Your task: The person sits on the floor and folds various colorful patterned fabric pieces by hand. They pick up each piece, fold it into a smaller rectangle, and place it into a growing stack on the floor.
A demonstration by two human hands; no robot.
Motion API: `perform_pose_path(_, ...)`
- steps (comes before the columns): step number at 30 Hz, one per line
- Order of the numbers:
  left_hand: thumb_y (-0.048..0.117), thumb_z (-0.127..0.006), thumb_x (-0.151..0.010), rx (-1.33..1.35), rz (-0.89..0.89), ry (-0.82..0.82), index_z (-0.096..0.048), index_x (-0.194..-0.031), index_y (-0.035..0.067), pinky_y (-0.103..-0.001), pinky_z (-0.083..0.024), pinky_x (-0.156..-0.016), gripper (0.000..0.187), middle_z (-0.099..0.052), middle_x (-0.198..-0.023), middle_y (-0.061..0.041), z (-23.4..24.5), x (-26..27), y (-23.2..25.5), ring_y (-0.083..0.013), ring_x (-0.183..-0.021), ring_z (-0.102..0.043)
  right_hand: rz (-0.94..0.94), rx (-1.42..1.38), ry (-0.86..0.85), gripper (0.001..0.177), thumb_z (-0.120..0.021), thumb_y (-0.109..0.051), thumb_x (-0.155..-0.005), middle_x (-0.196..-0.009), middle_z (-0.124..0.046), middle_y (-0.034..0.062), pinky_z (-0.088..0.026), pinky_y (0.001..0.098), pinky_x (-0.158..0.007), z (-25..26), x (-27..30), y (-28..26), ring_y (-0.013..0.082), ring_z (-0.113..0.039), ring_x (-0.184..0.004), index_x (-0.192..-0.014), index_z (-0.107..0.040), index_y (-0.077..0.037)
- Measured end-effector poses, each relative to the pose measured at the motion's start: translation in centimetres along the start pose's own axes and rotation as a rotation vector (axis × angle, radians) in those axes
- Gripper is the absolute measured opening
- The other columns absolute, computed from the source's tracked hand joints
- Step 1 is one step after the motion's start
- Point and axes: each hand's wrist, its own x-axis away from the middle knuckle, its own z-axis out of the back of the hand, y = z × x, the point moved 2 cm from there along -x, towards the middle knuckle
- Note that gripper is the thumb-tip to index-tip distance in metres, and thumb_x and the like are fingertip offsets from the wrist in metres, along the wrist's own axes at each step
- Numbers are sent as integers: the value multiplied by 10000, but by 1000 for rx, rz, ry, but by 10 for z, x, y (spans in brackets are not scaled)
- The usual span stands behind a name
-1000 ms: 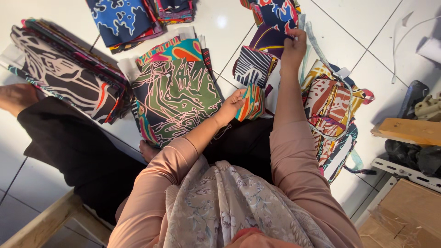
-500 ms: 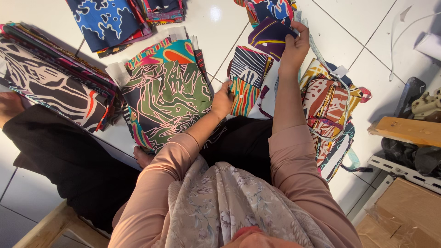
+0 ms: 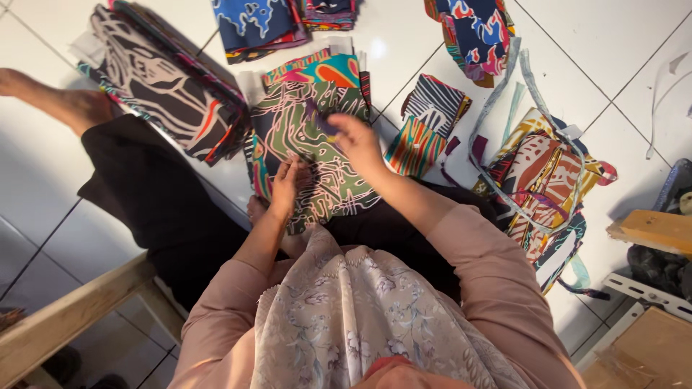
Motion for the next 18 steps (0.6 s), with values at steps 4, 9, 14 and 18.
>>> perform_pose_path(4, 387, -573, -1013, 213, 316, -17, -608, -1104, 88, -324, -539, -666, 315, -687, -930, -72, 23, -12, -46, -186, -772, -657, -400, -116, -89, 408, -601, 73, -911, -1160, -696, 123, -590, 290, -626, -71, 53, 61, 186, -682, -816, -1300, -621, -47)
perform_pose_path(9, 280, -677, -1014, 118, 21, 81, -675, -1068, 39, -310, -474, -627, 246, -672, -870, -30, 19, -22, -62, -122, -705, -584, -402, 68, 65, 444, -675, 49, -862, -1110, -664, 127, -635, 304, -625, -89, 99, 108, 190, -684, -845, -1284, -606, -71)
perform_pose_path(14, 248, -698, -1012, 1, -277, 16, -735, -1124, 5, -263, -525, -761, 271, -742, -997, -25, 11, -37, -56, -82, -844, -631, -63, 425, 82, 364, -712, -18, -894, -1008, -752, 92, -590, 334, -793, -53, 83, 65, 210, -742, -877, -1248, -660, -85)
perform_pose_path(18, 320, -602, -1151, -148, -165, 56, -691, -1149, -93, -332, -491, -831, 422, -691, -1028, -149, 8, -55, -51, -203, -931, -596, -65, 1025, 219, 290, -752, -213, -910, -1176, -699, 144, -554, 441, -868, 14, 64, 8, 316, -678, -1033, -1175, -696, -109)
